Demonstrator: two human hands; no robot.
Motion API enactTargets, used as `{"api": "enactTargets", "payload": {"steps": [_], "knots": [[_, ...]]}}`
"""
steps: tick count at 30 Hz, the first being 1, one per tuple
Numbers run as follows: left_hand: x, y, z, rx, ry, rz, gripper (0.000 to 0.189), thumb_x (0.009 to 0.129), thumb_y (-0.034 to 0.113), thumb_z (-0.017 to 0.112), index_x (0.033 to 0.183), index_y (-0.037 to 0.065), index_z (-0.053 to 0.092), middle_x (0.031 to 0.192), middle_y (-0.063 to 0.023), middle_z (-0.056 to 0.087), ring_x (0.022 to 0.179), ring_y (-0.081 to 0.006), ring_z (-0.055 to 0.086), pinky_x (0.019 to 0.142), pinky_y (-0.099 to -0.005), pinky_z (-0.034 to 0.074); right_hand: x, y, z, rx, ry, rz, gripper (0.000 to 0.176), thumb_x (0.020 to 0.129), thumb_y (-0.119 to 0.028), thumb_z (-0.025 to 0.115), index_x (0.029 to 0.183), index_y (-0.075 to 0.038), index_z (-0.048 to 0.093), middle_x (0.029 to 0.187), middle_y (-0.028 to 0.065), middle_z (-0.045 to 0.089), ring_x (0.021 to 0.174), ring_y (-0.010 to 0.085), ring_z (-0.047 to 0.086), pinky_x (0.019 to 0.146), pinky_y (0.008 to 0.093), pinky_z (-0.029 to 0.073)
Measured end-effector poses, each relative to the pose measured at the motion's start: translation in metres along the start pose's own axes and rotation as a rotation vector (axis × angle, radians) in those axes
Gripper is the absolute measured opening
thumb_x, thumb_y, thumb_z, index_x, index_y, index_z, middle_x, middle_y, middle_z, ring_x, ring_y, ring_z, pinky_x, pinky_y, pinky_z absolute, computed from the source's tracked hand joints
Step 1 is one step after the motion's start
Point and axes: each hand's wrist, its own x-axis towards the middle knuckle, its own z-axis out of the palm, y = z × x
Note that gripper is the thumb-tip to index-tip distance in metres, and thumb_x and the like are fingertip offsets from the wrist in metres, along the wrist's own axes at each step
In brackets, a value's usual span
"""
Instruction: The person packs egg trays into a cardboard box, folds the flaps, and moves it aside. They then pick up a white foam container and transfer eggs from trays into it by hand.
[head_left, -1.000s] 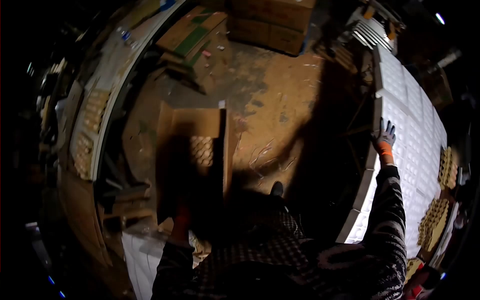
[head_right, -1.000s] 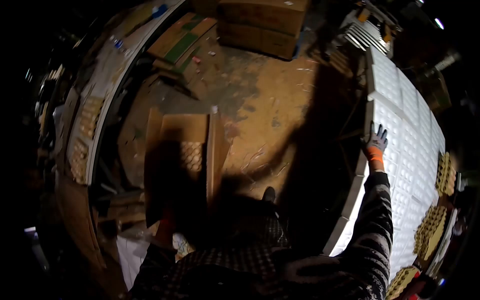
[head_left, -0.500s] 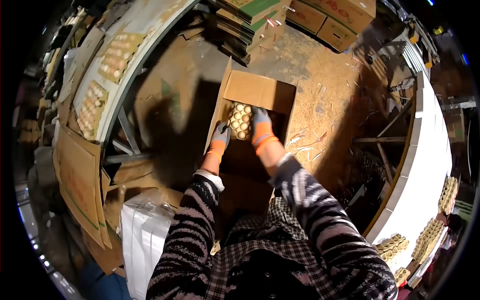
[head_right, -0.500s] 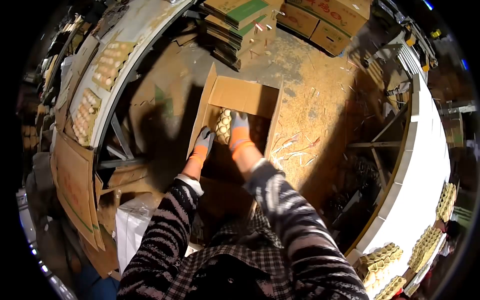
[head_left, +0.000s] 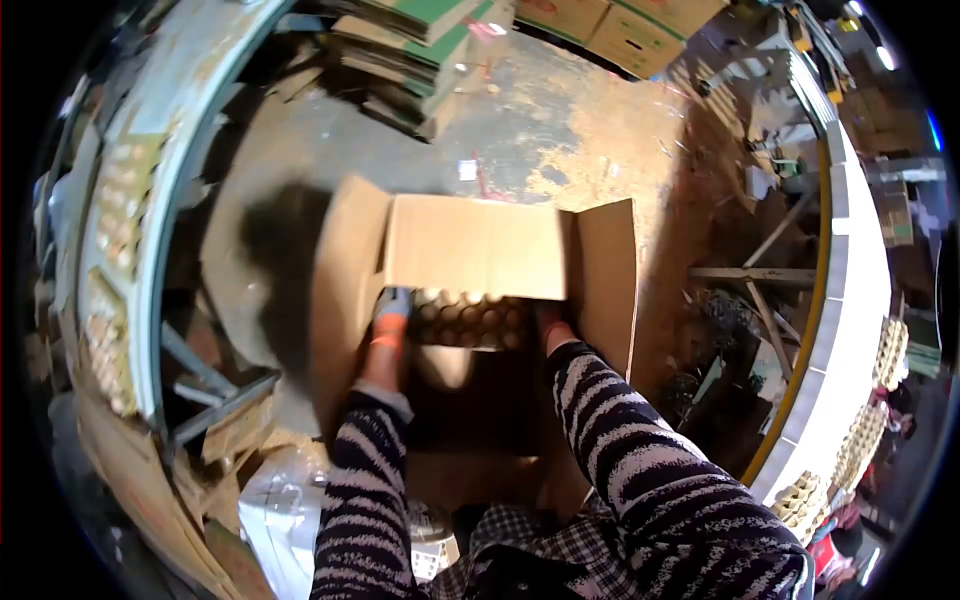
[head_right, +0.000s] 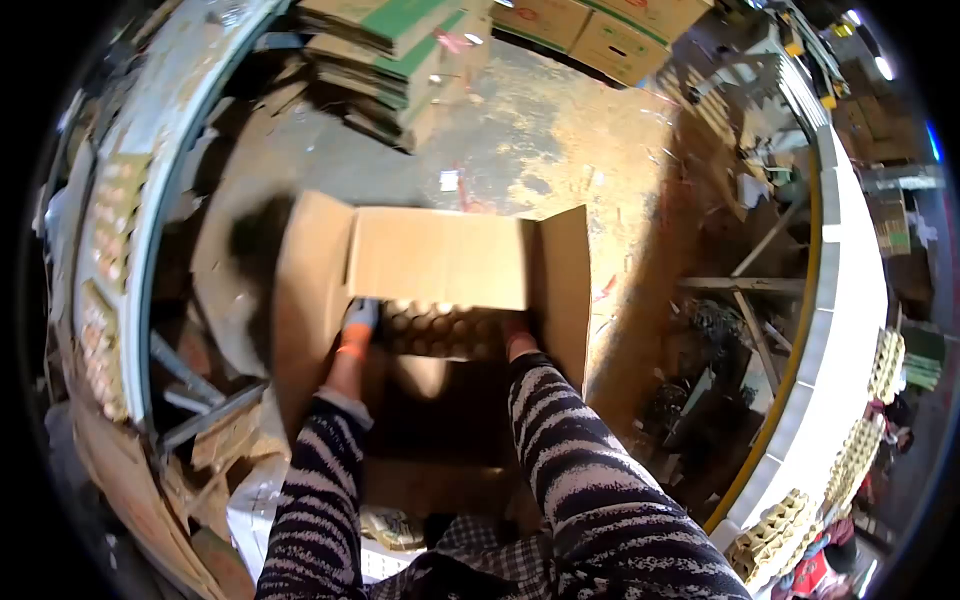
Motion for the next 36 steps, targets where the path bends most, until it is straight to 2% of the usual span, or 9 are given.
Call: {"api": "enactTargets", "payload": {"steps": [2, 6, 11, 19, 26, 31, 33, 35, 36], "knots": [[0.020, -0.009, 0.007, -0.034, -0.103, -0.079, 0.050, 0.100, 0.036, 0.044, 0.136, 0.001, 0.047, 0.133, -0.0201, 0.056, 0.125, -0.0318, 0.052, 0.103, -0.0408, 0.042, 0.006, 0.020, -0.002, 0.030, -0.042, 0.029, 0.043, 0.098, -0.037, 0.044, 0.116, -0.003, 0.064, 0.118, 0.0226, 0.063, 0.112, 0.0359, 0.059, 0.095, 0.0411, 0.045], [0.051, -0.032, 0.027, -0.083, -0.153, -0.062, 0.050, 0.100, 0.035, 0.044, 0.136, 0.001, 0.046, 0.134, -0.0197, 0.055, 0.126, -0.0316, 0.052, 0.104, -0.0409, 0.042, -0.001, 0.050, -0.004, 0.088, -0.074, 0.089, 0.043, 0.098, -0.037, 0.044, 0.117, -0.004, 0.064, 0.118, 0.0207, 0.063, 0.112, 0.0344, 0.059, 0.096, 0.0408, 0.045], [0.049, -0.065, 0.049, -0.122, -0.175, -0.081, 0.050, 0.101, 0.035, 0.044, 0.137, 0.001, 0.045, 0.135, -0.0192, 0.053, 0.126, -0.0314, 0.051, 0.104, -0.0410, 0.042, -0.008, 0.058, 0.009, 0.162, -0.099, 0.137, 0.043, 0.099, -0.038, 0.043, 0.117, -0.006, 0.064, 0.119, 0.0185, 0.063, 0.112, 0.0326, 0.058, 0.096, 0.0404, 0.044], [0.025, -0.082, 0.063, -0.164, -0.161, -0.111, 0.049, 0.101, 0.034, 0.043, 0.139, 0.002, 0.042, 0.137, -0.0183, 0.051, 0.127, -0.0310, 0.050, 0.105, -0.0412, 0.041, -0.011, 0.046, 0.032, 0.271, -0.140, 0.110, 0.042, 0.099, -0.039, 0.043, 0.118, -0.008, 0.064, 0.120, 0.0149, 0.063, 0.111, 0.0295, 0.058, 0.098, 0.0397, 0.043], [-0.022, -0.084, 0.061, -0.298, -0.126, -0.093, 0.049, 0.102, 0.033, 0.042, 0.140, 0.002, 0.040, 0.139, -0.0176, 0.048, 0.127, -0.0307, 0.049, 0.105, -0.0413, 0.041, -0.039, 0.039, 0.011, 0.354, -0.144, 0.034, 0.042, 0.100, -0.040, 0.042, 0.119, -0.010, 0.063, 0.120, 0.0117, 0.063, 0.111, 0.0269, 0.057, 0.099, 0.0391, 0.042], [-0.086, -0.074, 0.029, -0.469, -0.128, -0.078, 0.049, 0.102, 0.032, 0.041, 0.140, 0.002, 0.038, 0.141, -0.0171, 0.047, 0.128, -0.0305, 0.048, 0.105, -0.0415, 0.041, -0.087, 0.027, -0.029, 0.387, -0.084, -0.049, 0.042, 0.100, -0.041, 0.042, 0.120, -0.011, 0.063, 0.121, 0.0094, 0.064, 0.111, 0.0250, 0.057, 0.099, 0.0387, 0.041], [-0.115, -0.062, 0.012, -0.533, -0.121, -0.072, 0.049, 0.102, 0.032, 0.041, 0.141, 0.002, 0.037, 0.141, -0.0169, 0.046, 0.128, -0.0304, 0.048, 0.106, -0.0415, 0.041, -0.122, 0.028, -0.045, 0.270, -0.029, -0.086, 0.043, 0.100, -0.041, 0.043, 0.121, -0.009, 0.063, 0.117, 0.0124, 0.065, 0.109, 0.0278, 0.058, 0.098, 0.0382, 0.042], [-0.148, -0.051, -0.012, -0.588, -0.111, -0.062, 0.049, 0.102, 0.032, 0.041, 0.141, 0.002, 0.037, 0.142, -0.0167, 0.045, 0.128, -0.0303, 0.048, 0.106, -0.0415, 0.041, -0.152, 0.019, -0.056, 0.376, -0.004, -0.146, 0.043, 0.100, -0.040, 0.044, 0.121, -0.008, 0.063, 0.117, 0.0141, 0.065, 0.109, 0.0287, 0.059, 0.098, 0.0381, 0.042], [-0.165, -0.045, -0.025, -0.607, -0.106, -0.049, 0.049, 0.102, 0.032, 0.041, 0.141, 0.002, 0.037, 0.142, -0.0166, 0.045, 0.128, -0.0302, 0.048, 0.106, -0.0416, 0.041, -0.167, 0.008, -0.077, 0.347, -0.054, -0.042, 0.045, 0.101, -0.040, 0.043, 0.122, -0.007, 0.063, 0.118, 0.0141, 0.065, 0.110, 0.0282, 0.059, 0.098, 0.0383, 0.042]]}}
